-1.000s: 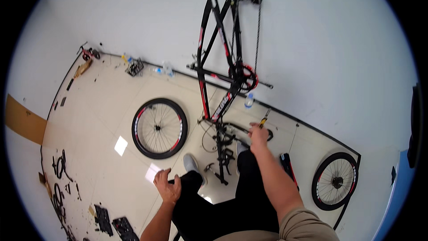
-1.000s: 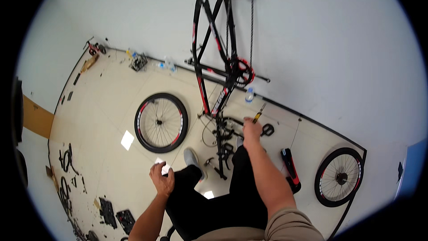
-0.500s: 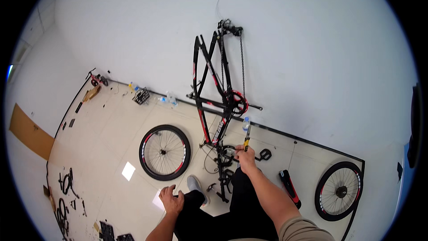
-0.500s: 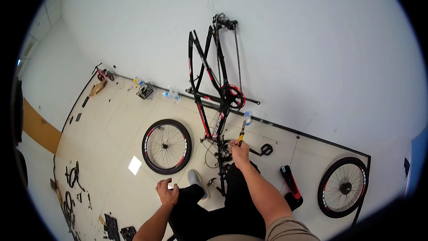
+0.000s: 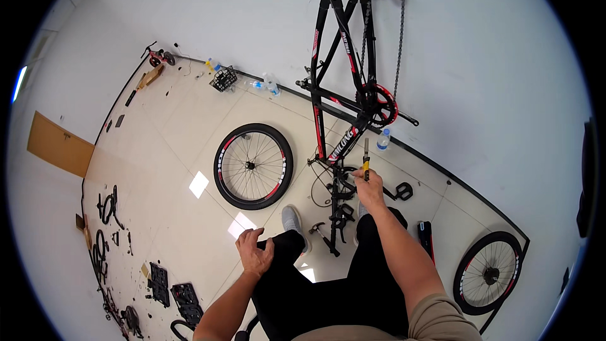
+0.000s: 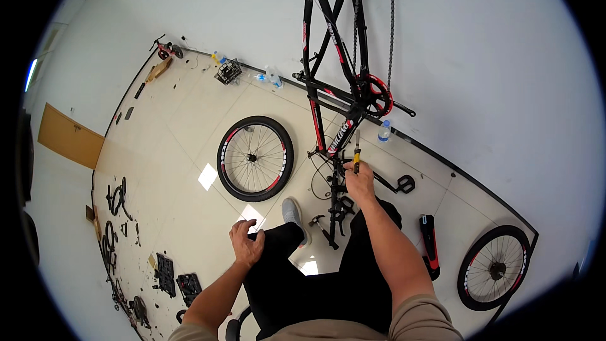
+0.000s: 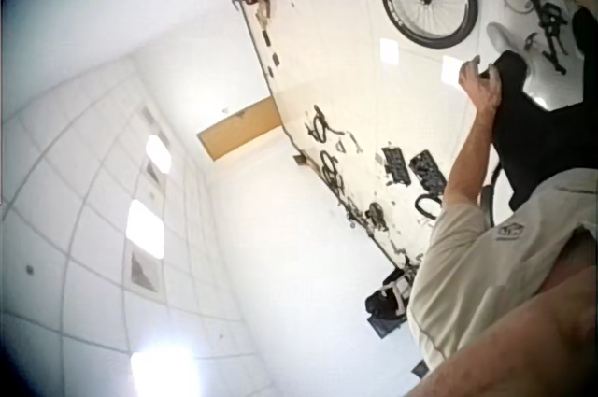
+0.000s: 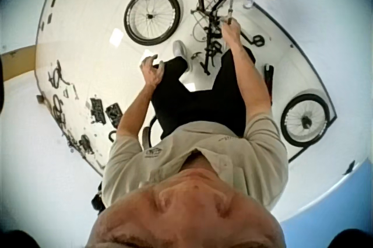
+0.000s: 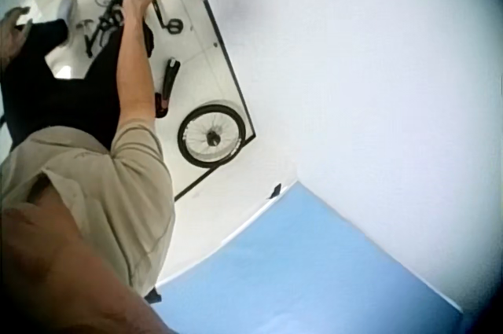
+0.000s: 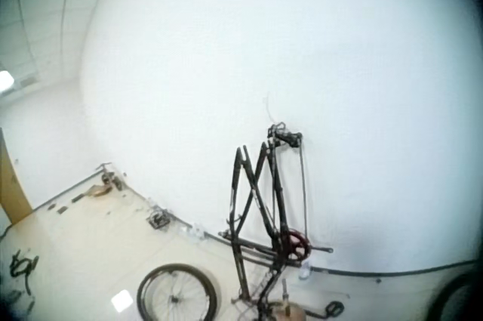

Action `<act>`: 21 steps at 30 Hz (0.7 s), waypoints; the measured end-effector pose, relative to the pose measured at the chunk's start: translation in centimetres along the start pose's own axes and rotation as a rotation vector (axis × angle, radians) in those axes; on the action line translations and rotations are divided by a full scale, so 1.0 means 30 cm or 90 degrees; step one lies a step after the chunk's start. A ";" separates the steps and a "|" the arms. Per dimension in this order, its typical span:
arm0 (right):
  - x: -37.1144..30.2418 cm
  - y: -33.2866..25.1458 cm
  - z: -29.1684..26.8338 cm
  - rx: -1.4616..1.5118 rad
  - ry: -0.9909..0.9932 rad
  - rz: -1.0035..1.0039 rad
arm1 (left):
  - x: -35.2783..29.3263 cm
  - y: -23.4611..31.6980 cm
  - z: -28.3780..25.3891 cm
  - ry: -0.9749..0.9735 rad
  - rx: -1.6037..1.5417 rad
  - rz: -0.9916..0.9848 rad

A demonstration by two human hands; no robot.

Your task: The person assembles a bicycle by attaching the front fork to the frame and routing the chain through the rear derailleur. They use pliers and a screwdriver to secure components and adjust the chain tension.

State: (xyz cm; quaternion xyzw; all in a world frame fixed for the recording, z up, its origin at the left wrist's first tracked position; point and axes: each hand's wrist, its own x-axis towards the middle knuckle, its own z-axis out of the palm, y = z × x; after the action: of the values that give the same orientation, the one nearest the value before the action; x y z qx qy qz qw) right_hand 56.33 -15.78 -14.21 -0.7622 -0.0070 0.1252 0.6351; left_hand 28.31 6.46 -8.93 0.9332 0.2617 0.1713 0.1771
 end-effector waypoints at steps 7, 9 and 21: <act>0.079 0.083 0.161 0.002 -0.105 0.158 | -0.019 -0.039 -0.017 0.012 -0.045 0.007; 0.090 0.118 0.173 0.078 -0.091 0.093 | 0.032 -0.008 -0.040 -0.049 -0.031 0.001; 0.097 0.051 0.281 0.089 -0.214 0.204 | 0.178 0.043 0.005 -0.087 -0.148 0.030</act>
State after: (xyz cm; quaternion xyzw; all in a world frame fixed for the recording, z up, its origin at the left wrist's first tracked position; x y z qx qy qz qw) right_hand 57.25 -7.43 -17.58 -0.6760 0.0169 0.3496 0.6486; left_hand 33.22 8.34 -7.31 0.9216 0.2056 0.1408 0.2975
